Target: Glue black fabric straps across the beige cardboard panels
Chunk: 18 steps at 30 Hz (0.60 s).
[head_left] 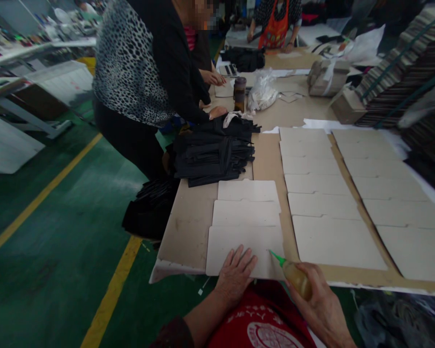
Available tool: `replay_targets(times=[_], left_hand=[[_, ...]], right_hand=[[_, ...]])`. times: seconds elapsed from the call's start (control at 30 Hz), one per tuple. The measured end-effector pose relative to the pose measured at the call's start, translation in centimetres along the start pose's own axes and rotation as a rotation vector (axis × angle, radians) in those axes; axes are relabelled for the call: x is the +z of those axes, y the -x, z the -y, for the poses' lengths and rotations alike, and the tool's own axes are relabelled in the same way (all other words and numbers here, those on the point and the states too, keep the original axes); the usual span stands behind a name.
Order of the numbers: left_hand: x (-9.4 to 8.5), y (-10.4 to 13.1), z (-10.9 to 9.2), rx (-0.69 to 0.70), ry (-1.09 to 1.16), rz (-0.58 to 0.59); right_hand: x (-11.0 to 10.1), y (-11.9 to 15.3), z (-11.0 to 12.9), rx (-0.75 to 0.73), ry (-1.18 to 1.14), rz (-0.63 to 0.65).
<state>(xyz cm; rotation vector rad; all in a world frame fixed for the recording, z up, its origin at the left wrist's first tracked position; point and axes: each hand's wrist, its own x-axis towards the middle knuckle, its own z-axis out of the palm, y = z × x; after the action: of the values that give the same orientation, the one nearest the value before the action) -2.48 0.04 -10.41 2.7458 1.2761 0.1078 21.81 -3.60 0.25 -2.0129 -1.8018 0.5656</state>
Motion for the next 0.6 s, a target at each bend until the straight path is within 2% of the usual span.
replay_targets(times=[0.6], left_hand=[[0.2,0.0,-0.2,-0.021,0.050,0.011]], right_hand=[[-0.5,-1.0,-0.1,-0.108,0.007,0.063]])
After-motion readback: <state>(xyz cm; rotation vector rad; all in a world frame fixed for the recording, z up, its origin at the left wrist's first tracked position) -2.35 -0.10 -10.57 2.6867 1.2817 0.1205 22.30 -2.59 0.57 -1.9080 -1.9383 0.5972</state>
